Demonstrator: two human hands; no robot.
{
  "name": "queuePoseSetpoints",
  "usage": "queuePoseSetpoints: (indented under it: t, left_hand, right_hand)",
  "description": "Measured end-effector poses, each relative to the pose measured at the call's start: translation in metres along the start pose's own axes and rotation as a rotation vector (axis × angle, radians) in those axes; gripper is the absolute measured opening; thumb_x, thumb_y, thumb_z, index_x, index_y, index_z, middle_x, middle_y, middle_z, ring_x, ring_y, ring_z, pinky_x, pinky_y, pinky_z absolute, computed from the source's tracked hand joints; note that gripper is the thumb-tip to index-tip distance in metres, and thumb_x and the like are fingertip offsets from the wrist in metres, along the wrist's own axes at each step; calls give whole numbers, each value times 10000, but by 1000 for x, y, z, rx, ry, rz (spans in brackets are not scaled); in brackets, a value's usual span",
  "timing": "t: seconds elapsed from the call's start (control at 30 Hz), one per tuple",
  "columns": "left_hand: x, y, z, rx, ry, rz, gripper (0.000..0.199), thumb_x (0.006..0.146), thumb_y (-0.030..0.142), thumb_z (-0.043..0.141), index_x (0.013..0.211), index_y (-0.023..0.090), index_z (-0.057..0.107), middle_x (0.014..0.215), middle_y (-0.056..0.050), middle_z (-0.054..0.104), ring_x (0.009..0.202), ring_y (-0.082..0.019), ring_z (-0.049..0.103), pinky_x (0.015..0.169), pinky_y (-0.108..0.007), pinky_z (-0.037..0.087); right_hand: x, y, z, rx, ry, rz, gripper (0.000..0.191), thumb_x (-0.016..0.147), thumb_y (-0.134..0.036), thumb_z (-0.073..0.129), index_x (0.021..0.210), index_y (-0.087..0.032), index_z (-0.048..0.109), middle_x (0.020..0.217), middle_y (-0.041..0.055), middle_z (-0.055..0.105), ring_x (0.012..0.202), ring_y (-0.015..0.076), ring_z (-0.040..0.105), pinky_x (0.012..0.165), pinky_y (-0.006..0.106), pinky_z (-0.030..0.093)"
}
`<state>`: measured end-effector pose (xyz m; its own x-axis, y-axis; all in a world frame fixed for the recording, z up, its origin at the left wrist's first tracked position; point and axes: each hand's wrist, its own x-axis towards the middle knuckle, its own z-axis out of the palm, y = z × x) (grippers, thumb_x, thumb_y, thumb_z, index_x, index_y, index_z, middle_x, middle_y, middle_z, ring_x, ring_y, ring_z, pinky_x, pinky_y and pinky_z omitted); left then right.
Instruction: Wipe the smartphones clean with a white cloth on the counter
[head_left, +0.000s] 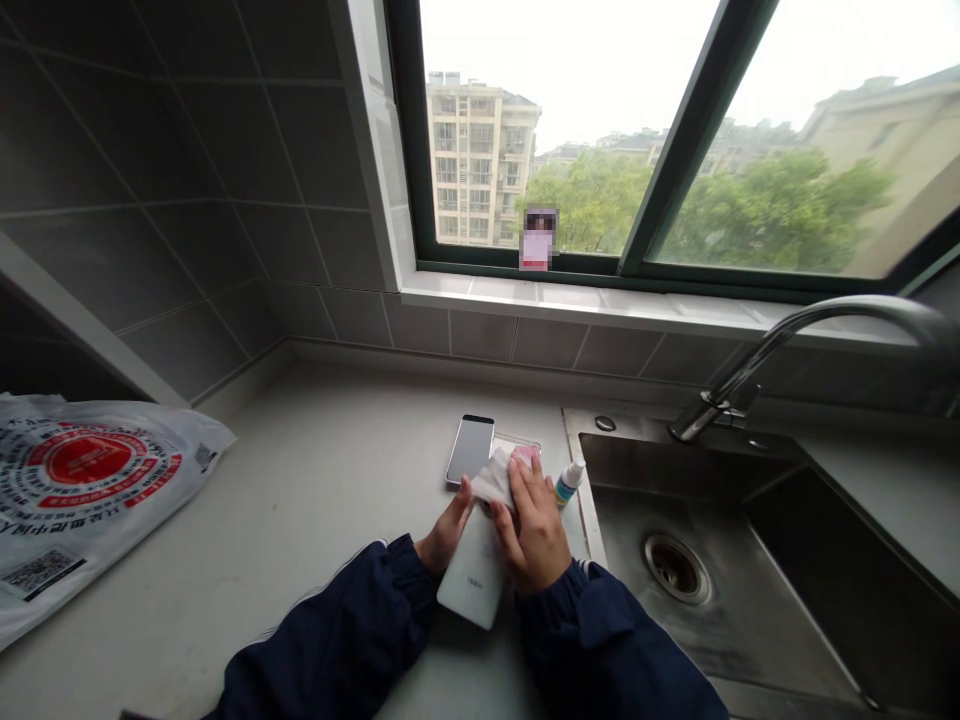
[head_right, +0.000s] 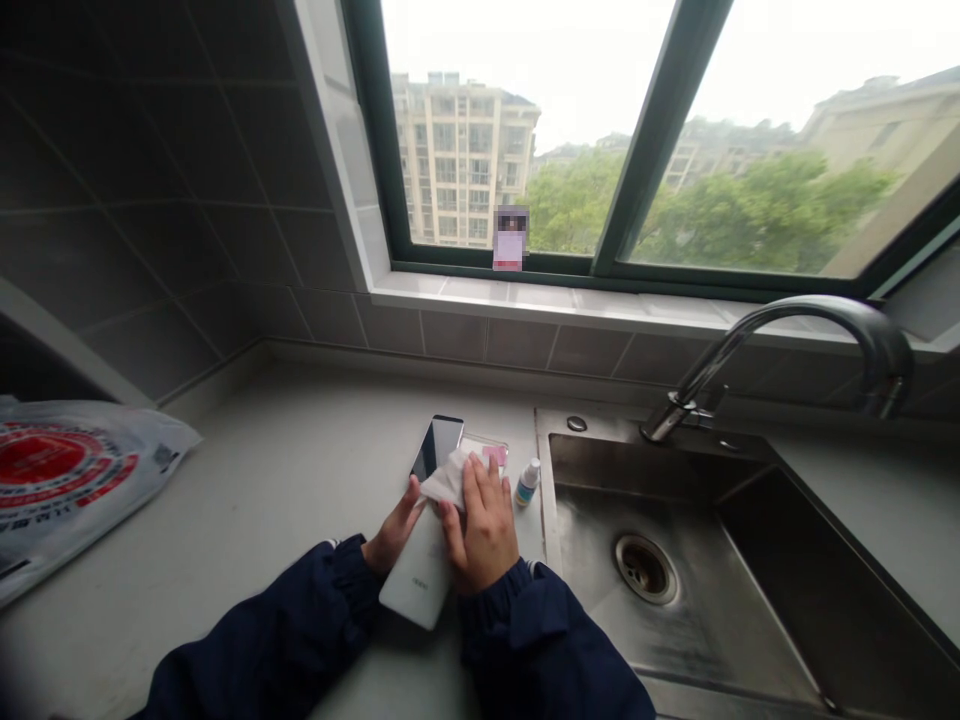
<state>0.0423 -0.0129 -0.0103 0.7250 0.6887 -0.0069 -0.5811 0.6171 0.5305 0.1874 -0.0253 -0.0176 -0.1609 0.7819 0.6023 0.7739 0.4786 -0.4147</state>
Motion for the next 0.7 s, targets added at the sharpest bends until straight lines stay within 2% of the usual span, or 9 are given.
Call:
queuePoseSetpoints:
  t: [0.17, 0.37, 0.53, 0.7]
  left_hand:
    - [-1, -6, -4, 26, -11, -65, 728, 873, 646, 434, 1430, 176, 428, 1272, -132, 628, 1269, -293, 513, 1115, -377, 297]
    - [0, -6, -5, -13, -45, -50, 663, 901, 618, 405, 1403, 191, 471, 1247, -116, 649, 1259, -280, 528, 1112, -374, 308]
    - [1, -3, -2, 0, -50, -21, 694, 900, 627, 391, 1433, 183, 427, 1273, -134, 629, 1256, -291, 528, 1111, -388, 311]
    - [2, 1, -2, -21, -26, 5, 702, 925, 627, 292, 1457, 177, 378, 1291, -154, 614, 1230, -305, 548, 1087, -432, 335]
  right_hand:
    - [1, 2, -4, 81, 13, -14, 498, 974, -305, 450, 1443, -144, 400, 1418, 161, 489, 1383, 323, 368, 1097, 583, 325]
    - [1, -2, -6, 65, -28, -67, 515, 974, -274, 442, 1472, -171, 360, 1452, 142, 458, 1383, 322, 372, 1105, 587, 311]
    - [2, 3, -5, 66, 29, -12, 449, 971, -269, 446, 1408, -169, 467, 1371, 146, 546, 1300, 310, 490, 1087, 576, 355]
    - [1, 10, -3, 108, 67, 34, 429, 974, -236, 431, 1388, -150, 499, 1366, 144, 553, 1287, 288, 511, 1069, 520, 426]
